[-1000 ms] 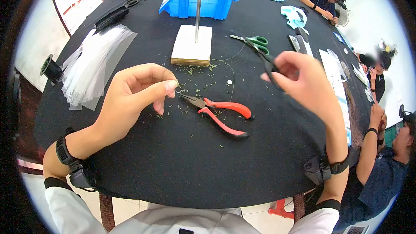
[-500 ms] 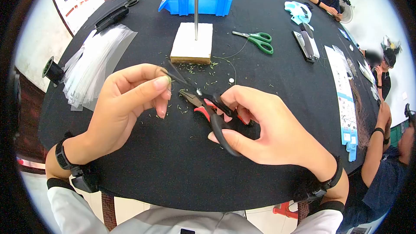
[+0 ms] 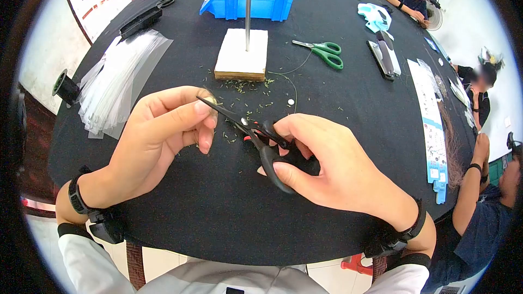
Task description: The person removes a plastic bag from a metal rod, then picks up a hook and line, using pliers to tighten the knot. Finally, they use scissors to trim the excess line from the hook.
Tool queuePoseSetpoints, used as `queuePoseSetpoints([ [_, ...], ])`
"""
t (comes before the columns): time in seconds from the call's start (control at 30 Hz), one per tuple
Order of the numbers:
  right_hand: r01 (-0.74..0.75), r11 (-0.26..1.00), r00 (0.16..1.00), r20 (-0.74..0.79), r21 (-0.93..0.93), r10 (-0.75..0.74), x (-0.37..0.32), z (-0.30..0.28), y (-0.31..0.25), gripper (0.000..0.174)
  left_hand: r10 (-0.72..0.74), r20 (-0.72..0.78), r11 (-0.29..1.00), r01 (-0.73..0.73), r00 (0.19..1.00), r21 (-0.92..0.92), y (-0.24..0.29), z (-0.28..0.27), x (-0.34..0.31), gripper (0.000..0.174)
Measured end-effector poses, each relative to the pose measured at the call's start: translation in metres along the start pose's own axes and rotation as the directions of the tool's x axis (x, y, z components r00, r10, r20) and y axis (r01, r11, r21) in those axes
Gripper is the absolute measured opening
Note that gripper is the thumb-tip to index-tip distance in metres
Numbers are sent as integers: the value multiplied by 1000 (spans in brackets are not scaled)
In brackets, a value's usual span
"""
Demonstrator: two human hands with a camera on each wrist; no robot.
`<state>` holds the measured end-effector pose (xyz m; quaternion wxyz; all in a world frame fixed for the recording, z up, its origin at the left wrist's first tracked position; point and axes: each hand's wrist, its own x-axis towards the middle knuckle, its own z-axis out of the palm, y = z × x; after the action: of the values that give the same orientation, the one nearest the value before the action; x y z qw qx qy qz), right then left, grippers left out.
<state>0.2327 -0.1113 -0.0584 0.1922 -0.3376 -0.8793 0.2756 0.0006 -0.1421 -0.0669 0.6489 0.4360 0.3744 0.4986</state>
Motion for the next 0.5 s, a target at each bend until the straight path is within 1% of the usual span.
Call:
queuePoseSetpoints([
  [0.2,19,1000,1000,1,18,-19,-1,2,0,25,-24,-10,999,24,1000,-25,2,3,-1,18],
  [0.3,5,998,1000,11,64,-5,-1,3,0,22,-37,-13,999,36,999,-28,3,3,-1,18],
  [0.4,1,986,999,40,168,-7,0,5,5,21,-44,-5,998,44,999,-45,3,3,-1,18],
  [0.5,-58,958,996,77,282,38,0,5,6,21,-39,2,997,39,999,-60,3,3,0,17],
])
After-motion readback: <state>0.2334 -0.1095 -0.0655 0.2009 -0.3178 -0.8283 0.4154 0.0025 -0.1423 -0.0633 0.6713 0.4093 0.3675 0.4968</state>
